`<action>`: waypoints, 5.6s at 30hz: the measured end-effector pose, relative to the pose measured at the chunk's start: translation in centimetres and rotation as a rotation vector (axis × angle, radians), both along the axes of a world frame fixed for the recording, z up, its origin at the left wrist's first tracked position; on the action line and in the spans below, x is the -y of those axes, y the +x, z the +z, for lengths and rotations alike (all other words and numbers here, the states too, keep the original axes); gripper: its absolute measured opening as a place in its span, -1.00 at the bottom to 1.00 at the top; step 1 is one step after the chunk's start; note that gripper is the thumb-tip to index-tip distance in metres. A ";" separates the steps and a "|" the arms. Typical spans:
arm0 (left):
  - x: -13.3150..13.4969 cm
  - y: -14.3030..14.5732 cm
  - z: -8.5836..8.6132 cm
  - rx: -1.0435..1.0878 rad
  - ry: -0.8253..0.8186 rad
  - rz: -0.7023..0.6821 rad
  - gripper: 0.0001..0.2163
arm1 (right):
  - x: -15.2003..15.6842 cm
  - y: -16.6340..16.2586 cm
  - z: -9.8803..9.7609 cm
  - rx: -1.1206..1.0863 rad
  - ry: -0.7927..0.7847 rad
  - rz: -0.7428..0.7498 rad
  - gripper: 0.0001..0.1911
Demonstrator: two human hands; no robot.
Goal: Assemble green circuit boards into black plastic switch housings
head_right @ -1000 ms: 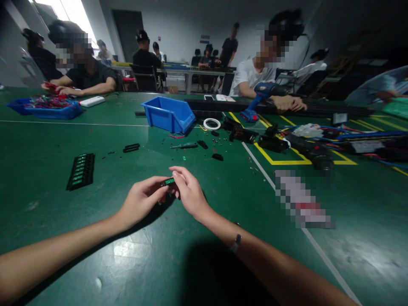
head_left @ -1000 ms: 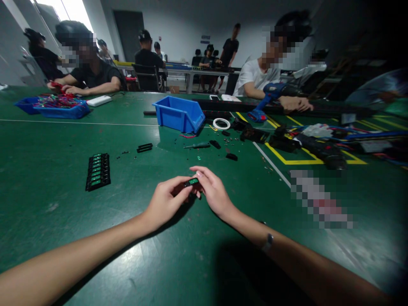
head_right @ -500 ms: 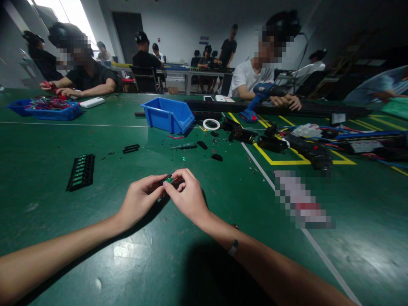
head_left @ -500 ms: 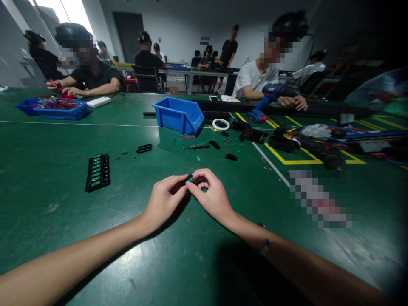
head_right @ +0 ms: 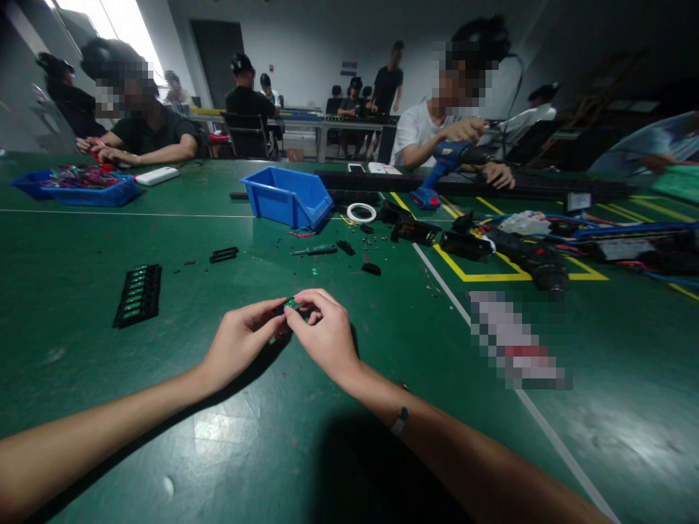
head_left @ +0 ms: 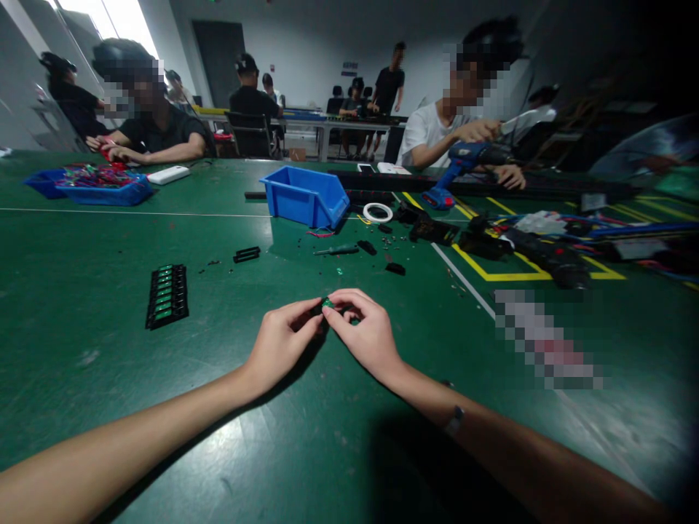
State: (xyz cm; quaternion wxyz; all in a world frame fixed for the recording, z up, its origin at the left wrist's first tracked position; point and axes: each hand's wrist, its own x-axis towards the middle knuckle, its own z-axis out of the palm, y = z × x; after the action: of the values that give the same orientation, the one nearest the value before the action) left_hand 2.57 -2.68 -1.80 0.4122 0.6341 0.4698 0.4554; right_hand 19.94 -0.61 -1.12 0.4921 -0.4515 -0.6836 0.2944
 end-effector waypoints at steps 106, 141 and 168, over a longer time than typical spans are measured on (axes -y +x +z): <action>-0.4 0.2 1.6 0.179 -0.117 -0.011 -0.69 | 0.2 0.7 0.6 0.232 0.392 0.271 -0.85; -0.4 0.2 1.6 0.228 -0.121 -0.026 -0.68 | 0.1 0.8 0.5 0.229 0.377 0.286 -0.80; -0.5 0.1 1.2 0.279 -0.172 -0.064 -0.69 | 0.2 0.6 0.4 0.190 0.318 0.269 -0.80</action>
State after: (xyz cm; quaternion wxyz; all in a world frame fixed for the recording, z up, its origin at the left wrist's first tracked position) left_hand 2.64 -2.17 -0.64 0.5406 0.5417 0.4247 0.4837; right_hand 20.56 -0.79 -0.69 0.4466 -0.2988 -0.8188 0.2021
